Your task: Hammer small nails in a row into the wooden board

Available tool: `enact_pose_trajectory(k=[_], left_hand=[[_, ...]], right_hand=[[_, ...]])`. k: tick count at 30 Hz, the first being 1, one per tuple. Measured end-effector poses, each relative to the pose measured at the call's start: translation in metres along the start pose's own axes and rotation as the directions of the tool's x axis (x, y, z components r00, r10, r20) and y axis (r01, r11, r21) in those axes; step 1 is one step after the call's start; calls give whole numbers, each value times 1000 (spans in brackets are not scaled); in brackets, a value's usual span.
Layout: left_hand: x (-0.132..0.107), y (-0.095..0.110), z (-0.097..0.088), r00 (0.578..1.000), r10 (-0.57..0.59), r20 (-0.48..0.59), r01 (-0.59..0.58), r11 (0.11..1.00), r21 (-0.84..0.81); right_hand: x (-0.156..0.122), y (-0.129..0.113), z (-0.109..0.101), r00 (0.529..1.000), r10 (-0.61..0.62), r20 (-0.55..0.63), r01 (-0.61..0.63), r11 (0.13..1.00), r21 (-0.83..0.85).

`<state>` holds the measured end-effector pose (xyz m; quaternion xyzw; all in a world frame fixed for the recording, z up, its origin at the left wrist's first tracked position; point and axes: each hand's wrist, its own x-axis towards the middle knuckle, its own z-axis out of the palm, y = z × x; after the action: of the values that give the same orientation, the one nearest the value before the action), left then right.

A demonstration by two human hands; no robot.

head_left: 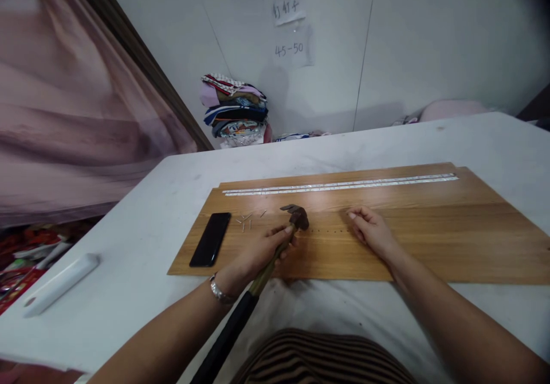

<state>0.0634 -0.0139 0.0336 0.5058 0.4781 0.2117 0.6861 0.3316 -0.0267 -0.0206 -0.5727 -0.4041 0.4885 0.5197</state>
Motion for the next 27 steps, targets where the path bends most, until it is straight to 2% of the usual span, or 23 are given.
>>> enact_pose_trajectory(k=[6, 20, 27], left_hand=[[-1, 1, 3, 999, -33, 2, 33, 999, 14], [0, -2, 2, 1000, -8, 10, 8, 1000, 4], [-2, 7, 2, 1000, 8, 25, -7, 999, -34]], right_hand=[[0, 1, 0, 1000, -2, 11, 2, 1000, -14], [-1, 2, -1, 1000, -8, 16, 9, 1000, -18], [0, 3, -2, 999, -15, 33, 16, 1000, -18]])
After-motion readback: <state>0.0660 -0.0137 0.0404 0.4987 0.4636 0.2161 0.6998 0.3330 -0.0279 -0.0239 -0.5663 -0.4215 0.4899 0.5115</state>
